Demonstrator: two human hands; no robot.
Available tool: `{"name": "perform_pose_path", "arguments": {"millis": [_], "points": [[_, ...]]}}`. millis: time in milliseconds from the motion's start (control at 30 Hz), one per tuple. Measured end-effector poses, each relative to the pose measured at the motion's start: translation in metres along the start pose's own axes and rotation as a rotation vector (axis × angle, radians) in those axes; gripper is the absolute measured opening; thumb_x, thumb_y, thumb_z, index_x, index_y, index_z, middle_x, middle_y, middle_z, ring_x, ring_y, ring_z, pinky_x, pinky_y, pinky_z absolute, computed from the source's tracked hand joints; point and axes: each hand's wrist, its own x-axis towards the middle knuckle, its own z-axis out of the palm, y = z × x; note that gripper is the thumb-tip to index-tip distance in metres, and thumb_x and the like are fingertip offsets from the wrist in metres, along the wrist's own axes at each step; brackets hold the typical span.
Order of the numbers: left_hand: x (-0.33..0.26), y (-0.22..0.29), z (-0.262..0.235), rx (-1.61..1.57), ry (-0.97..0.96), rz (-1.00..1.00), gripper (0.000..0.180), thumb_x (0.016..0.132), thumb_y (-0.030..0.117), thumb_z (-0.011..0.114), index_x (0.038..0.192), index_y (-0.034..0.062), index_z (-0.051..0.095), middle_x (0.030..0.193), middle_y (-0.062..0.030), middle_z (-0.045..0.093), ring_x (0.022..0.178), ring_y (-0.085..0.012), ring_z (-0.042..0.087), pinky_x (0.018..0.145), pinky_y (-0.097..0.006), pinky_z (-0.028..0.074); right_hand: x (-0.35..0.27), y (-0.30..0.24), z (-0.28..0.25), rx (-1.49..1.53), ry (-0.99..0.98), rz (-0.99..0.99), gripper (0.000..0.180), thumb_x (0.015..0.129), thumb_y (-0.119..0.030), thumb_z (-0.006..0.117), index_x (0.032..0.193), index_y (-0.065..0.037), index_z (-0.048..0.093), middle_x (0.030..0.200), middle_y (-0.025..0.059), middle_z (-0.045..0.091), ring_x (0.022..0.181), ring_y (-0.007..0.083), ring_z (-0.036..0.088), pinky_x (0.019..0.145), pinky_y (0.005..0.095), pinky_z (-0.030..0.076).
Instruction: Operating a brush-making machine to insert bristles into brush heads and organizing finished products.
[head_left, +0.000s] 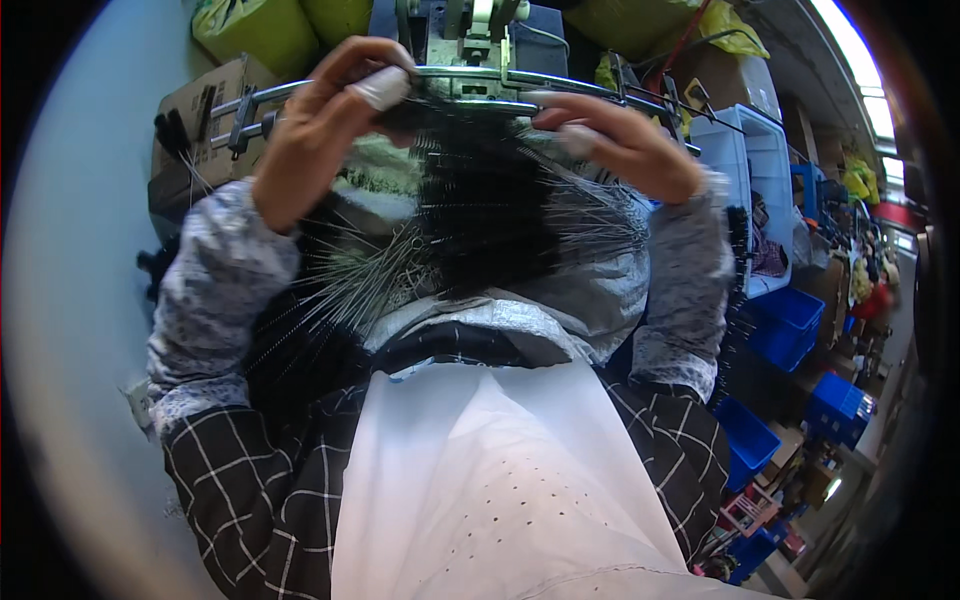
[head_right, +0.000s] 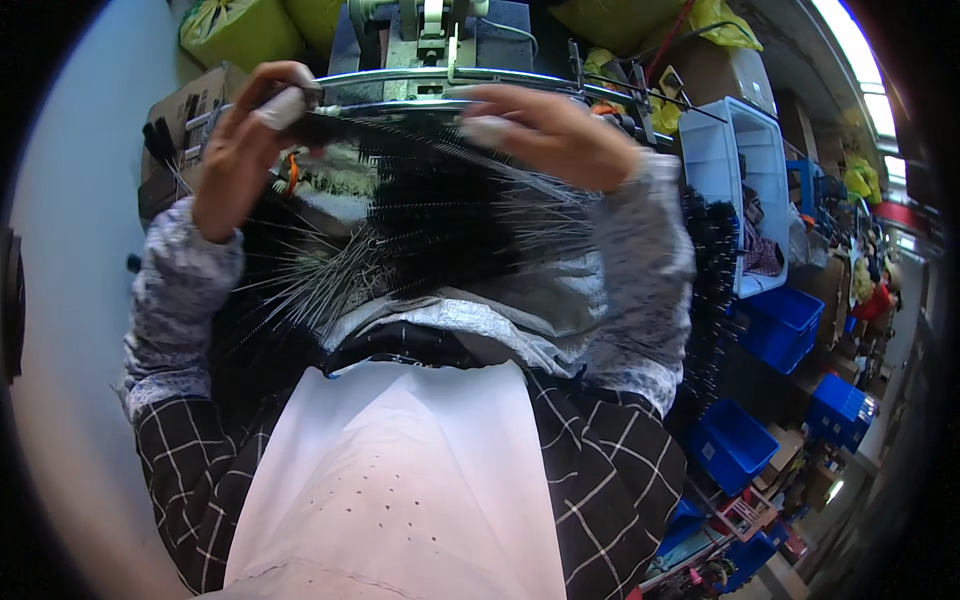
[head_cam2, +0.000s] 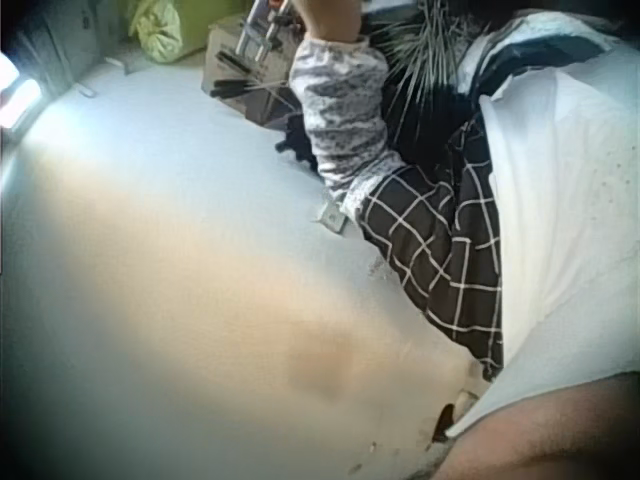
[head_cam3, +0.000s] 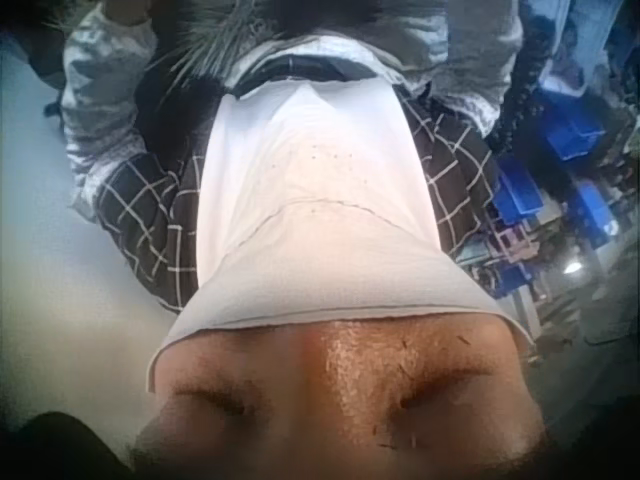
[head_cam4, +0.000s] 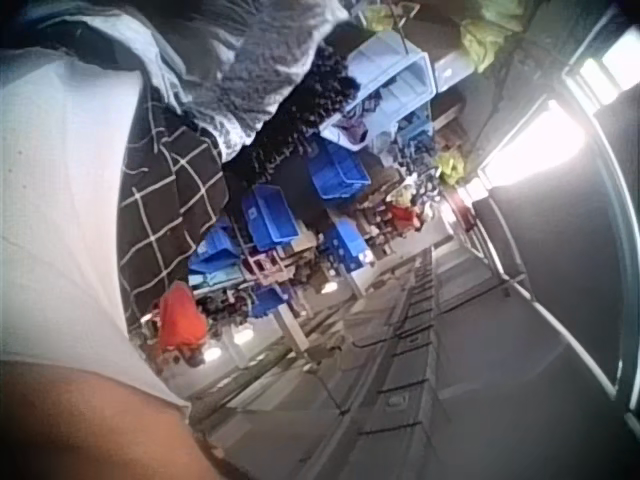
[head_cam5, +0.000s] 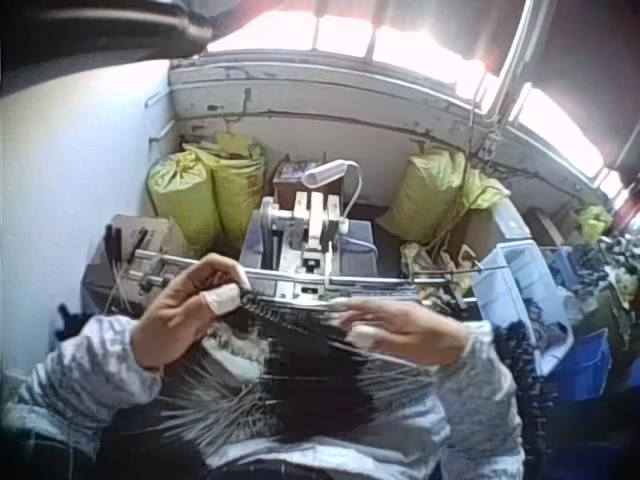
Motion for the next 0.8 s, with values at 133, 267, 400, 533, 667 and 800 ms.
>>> {"name": "perform_pose_path", "arguments": {"millis": [133, 267, 400, 533, 667, 800], "points": [[-0.001, -0.004, 0.009, 0.104, -0.039, -0.126, 0.030, 0.085, 0.018, 0.043, 0.110, 0.0043, 0.037, 0.094, -0.0072, 0.047, 0.083, -0.0133, 0.052, 0.069, -0.025, 0.049, 0.032, -0.018, 0.067, 0.078, 0.168, -0.068, 0.039, 0.081, -0.028, 0.052, 0.109, -0.003, 0.046, 0.099, 0.0158, 0.053, 0.094, 0.0247, 0.051, 0.079, 0.0327, 0.042], [-0.046, 0.008, -0.067, 0.853, -0.219, -0.269, 0.053, 0.076, 0.013, 0.056, 0.120, 0.0054, 0.027, 0.099, -0.0093, 0.045, 0.088, -0.0200, 0.049, 0.082, -0.032, 0.039, 0.025, 0.034, 0.020, -0.187, 0.563, 0.078, 0.026, 0.079, -0.024, 0.054, 0.101, -0.010, 0.056, 0.087, 0.0108, 0.058, 0.077, 0.0204, 0.056, 0.070, 0.0322, 0.046], [-0.095, 0.010, -0.129, 1.685, -0.200, -0.312, 0.055, 0.067, 0.008, 0.062, 0.116, 0.0045, 0.037, 0.108, -0.0140, 0.048, 0.102, -0.0278, 0.046, 0.086, -0.034, 0.037, 0.030, 0.101, -0.010, -1.030, 0.698, 0.321, 0.025, 0.079, -0.022, 0.051, 0.104, -0.021, 0.055, 0.080, 0.0033, 0.054, 0.079, 0.0194, 0.051, 0.072, 0.0330, 0.040], [-0.102, 0.011, -0.141, 1.021, -0.117, -0.746, 0.047, 0.067, 0.008, 0.062, 0.109, 0.0055, 0.042, 0.099, -0.0083, 0.050, 0.092, -0.0168, 0.049, 0.081, -0.029, 0.038, 0.037, 0.112, -0.012, -1.005, 0.697, 0.352, 0.026, 0.079, -0.023, 0.050, 0.105, -0.024, 0.054, 0.081, 0.0012, 0.053, 0.082, 0.0194, 0.050, 0.074, 0.0352, 0.037], [-0.094, 0.017, -0.133, 0.651, -0.038, -0.844, 0.038, 0.067, 0.009, 0.063, 0.100, 0.0063, 0.045, 0.086, -0.0002, 0.046, 0.082, -0.0057, 0.043, 0.076, -0.022, 0.037, 0.041, 0.112, -0.013, -1.003, 0.656, 0.358, 0.026, 0.079, -0.024, 0.051, 0.105, -0.024, 0.054, 0.082, 0.0009, 0.053, 0.083, 0.0190, 0.049, 0.075, 0.0341, 0.036], [-0.096, 0.016, -0.137, 0.690, -0.053, -0.740, 0.037, 0.065, 0.016, 0.066, 0.095, 0.0078, 0.045, 0.077, 0.0013, 0.045, 0.073, -0.0061, 0.044, 0.066, -0.020, 0.039, 0.043, 0.121, -0.016, -0.956, 0.625, 0.302, 0.028, 0.080, -0.024, 0.050, 0.107, -0.026, 0.053, 0.084, 0.0004, 0.052, 0.083, 0.0186, 0.048, 0.075, 0.0334, 0.035]]}}
